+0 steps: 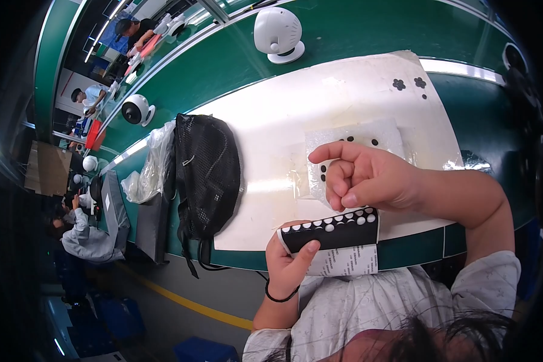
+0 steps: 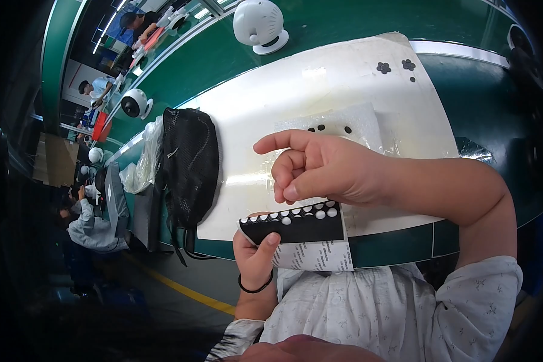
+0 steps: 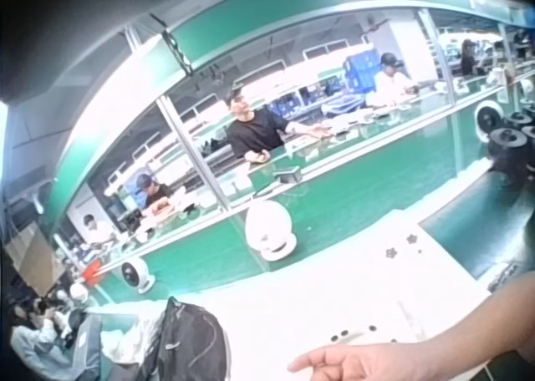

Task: Assembling white dome security cameras by attaching components and rubber feet.

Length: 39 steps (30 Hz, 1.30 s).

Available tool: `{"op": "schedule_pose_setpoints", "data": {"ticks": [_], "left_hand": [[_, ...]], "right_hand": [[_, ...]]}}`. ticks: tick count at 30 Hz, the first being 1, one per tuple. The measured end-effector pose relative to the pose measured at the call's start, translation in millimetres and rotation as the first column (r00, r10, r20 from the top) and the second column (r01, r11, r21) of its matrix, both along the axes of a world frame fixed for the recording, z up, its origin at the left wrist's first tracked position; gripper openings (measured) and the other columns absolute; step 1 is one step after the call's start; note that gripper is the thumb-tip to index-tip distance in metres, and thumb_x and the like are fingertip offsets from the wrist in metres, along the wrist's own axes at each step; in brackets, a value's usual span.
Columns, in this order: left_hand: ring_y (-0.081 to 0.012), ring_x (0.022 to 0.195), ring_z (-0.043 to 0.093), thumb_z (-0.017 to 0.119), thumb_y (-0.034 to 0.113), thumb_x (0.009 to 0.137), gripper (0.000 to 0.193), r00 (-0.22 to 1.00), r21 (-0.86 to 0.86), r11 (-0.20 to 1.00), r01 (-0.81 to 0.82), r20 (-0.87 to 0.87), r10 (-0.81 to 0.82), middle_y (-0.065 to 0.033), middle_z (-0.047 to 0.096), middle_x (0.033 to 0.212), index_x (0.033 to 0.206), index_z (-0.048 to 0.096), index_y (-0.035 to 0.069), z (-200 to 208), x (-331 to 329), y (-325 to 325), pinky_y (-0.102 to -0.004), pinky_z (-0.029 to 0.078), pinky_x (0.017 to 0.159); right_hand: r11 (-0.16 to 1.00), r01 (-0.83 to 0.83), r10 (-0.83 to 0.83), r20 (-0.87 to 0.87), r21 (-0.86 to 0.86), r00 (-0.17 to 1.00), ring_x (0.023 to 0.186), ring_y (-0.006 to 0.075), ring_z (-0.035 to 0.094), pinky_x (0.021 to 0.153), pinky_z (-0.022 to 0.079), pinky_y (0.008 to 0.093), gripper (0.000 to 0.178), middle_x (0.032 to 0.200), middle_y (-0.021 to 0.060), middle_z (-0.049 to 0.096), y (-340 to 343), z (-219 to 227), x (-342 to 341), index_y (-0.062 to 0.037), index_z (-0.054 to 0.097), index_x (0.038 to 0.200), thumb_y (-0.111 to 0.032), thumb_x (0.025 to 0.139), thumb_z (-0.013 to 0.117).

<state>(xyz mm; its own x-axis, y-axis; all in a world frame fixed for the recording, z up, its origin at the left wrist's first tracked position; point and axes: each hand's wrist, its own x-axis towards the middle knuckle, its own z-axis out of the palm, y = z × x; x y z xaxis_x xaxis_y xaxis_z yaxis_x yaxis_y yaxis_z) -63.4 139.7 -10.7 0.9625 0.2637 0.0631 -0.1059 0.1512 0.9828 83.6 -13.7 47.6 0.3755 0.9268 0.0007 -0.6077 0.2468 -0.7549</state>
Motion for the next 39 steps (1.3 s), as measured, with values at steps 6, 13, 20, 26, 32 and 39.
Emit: {"op": "schedule_pose_setpoints", "data": {"ticks": [6,13,20,26,32,39], "left_hand": [[-0.0098,0.076,0.053,0.06,0.005,0.076,0.025,1.0,0.001,1.0,0.008,-0.018,-0.008,-0.0073,0.057,0.087,0.096,0.051,-0.004,0.5,-1.2,1.2,-0.0216,0.043,0.068],[-0.0104,0.078,0.054,0.06,0.004,0.076,0.025,1.0,0.006,1.0,0.02,-0.003,-0.02,-0.0079,0.057,0.088,0.097,0.05,-0.005,-1.5,-1.1,0.3,-0.0223,0.043,0.07],[-0.0107,0.078,0.054,0.06,0.004,0.076,0.025,1.0,-0.002,1.0,0.025,-0.003,-0.025,-0.0081,0.057,0.089,0.097,0.05,-0.005,-1.2,-1.8,-0.3,-0.0227,0.043,0.071],[-0.0107,0.079,0.053,0.06,0.004,0.076,0.024,1.0,0.012,1.0,0.029,-0.008,-0.029,-0.0078,0.057,0.09,0.096,0.05,-0.005,-2.1,-1.6,0.4,-0.0227,0.043,0.071],[-0.0107,0.079,0.053,0.06,0.004,0.076,0.023,1.0,-0.008,1.0,0.02,-0.001,-0.02,-0.0078,0.057,0.09,0.096,0.051,-0.005,-2.7,-2.2,-0.9,-0.0226,0.043,0.071],[-0.0098,0.077,0.052,0.06,0.004,0.076,0.023,1.0,-0.025,1.0,0.012,-0.006,-0.012,-0.007,0.057,0.087,0.096,0.051,-0.005,-0.8,-0.9,-3.5,-0.0218,0.042,0.069]], "right_hand": [[1.0,-0.017,0.017,-0.003,-0.016,1.0,0.081,0.0135,0.054,0.077,0.042,0.0225,0.063,0.077,0.0025,0.051,0.2,3.4,0.0,0.003,0.024,0.126,0.002,0.072,0.055],[0.999,0.014,-0.014,-0.012,-0.03,1.0,0.08,0.0143,0.053,0.077,0.042,0.0228,0.064,0.076,0.0024,0.05,-2.2,2.1,1.3,0.0027,0.023,0.126,0.007,0.069,0.05],[0.999,0.034,-0.034,-0.02,-0.001,0.999,0.08,0.0138,0.052,0.077,0.042,0.0226,0.068,0.075,0.0023,0.048,-0.9,1.9,-0.1,0.0025,0.02,0.127,0.006,0.067,0.052],[0.999,0.032,-0.032,-0.02,0.003,0.999,0.082,0.0129,0.052,0.078,0.042,0.0223,0.068,0.075,0.0017,0.048,-1.6,2.4,0.2,0.0028,0.02,0.128,0.004,0.069,0.055],[0.999,0.038,-0.038,-0.047,-0.009,0.998,0.078,0.0134,0.053,0.075,0.042,0.0234,0.066,0.075,0.0015,0.048,-1.0,0.4,-0.4,0.0016,0.023,0.127,0.004,0.07,0.056],[0.998,0.056,-0.057,-0.062,-0.008,0.996,0.077,0.0143,0.054,0.071,0.042,0.0235,0.066,0.074,0.0013,0.048,-2.9,0.5,1.3,-0.0006,0.025,0.127,0.007,0.069,0.056]]}}
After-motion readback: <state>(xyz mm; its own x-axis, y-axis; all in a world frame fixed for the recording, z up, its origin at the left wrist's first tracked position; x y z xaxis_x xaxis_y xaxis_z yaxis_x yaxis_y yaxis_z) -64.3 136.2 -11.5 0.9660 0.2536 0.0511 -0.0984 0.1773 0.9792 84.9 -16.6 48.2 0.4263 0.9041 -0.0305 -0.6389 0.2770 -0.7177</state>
